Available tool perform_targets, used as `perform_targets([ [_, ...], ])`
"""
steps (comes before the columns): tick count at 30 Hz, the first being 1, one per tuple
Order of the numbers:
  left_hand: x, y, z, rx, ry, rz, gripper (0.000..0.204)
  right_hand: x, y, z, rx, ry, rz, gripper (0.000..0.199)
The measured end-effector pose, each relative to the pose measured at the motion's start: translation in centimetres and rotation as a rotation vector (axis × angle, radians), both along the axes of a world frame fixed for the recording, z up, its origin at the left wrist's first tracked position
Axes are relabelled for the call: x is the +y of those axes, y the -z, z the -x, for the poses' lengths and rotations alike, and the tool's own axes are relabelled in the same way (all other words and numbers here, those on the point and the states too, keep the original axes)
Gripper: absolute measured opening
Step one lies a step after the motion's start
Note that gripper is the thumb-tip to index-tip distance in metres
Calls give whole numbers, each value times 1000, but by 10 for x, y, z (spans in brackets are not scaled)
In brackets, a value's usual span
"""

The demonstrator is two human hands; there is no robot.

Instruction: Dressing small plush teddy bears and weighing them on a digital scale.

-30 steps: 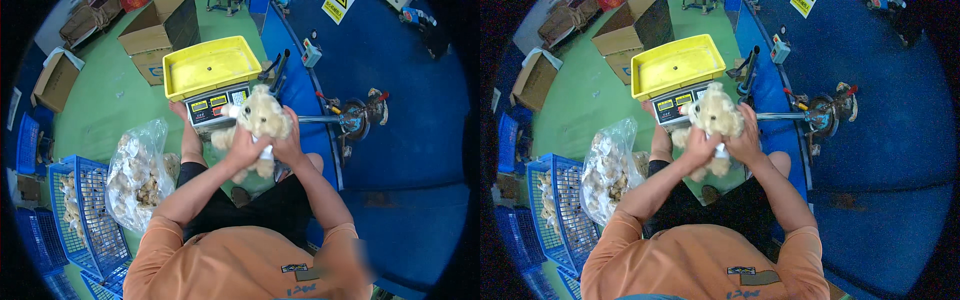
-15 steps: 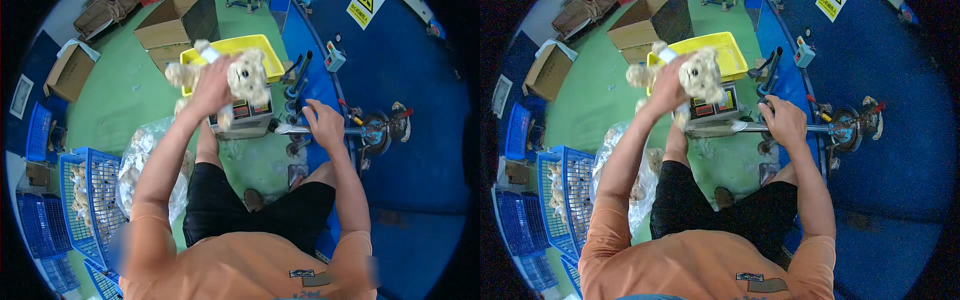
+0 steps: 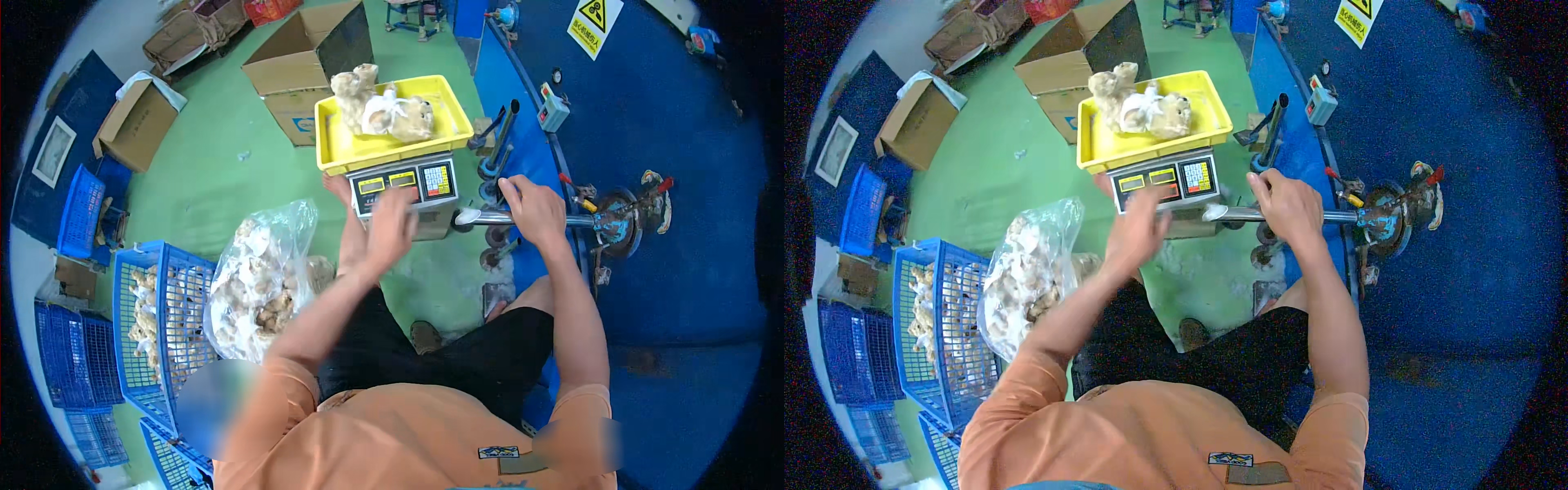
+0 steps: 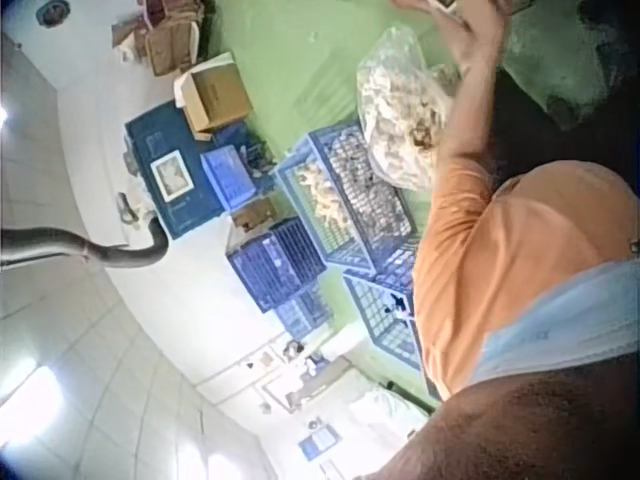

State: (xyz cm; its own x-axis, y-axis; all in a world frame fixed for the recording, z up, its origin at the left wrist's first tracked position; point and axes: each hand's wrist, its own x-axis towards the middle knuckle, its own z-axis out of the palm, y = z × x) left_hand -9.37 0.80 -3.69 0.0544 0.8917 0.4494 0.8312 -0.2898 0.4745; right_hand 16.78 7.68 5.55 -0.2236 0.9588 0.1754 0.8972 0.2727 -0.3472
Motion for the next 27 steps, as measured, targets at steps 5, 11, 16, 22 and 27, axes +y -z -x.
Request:
perform_targets([
  [5, -111, 175, -17, -197, 139, 407, 48, 2, 1, 6, -37, -14, -52, 45],
  [11, -49, 93, 18, -294, -43, 333, 37, 4, 4, 7, -48, -11, -40, 46],
  [16, 54, -34, 89, -108, -206, -236, 46, -1, 3, 8, -42, -7, -32, 45],
  [22, 139, -75, 121, 298, -196, -119, 51, 2, -2, 8, -4, 33, -10, 41],
  [27, 163, -58, 108, 325, -240, 138, 48, 1, -2, 9, 7, 42, -34, 39],
])
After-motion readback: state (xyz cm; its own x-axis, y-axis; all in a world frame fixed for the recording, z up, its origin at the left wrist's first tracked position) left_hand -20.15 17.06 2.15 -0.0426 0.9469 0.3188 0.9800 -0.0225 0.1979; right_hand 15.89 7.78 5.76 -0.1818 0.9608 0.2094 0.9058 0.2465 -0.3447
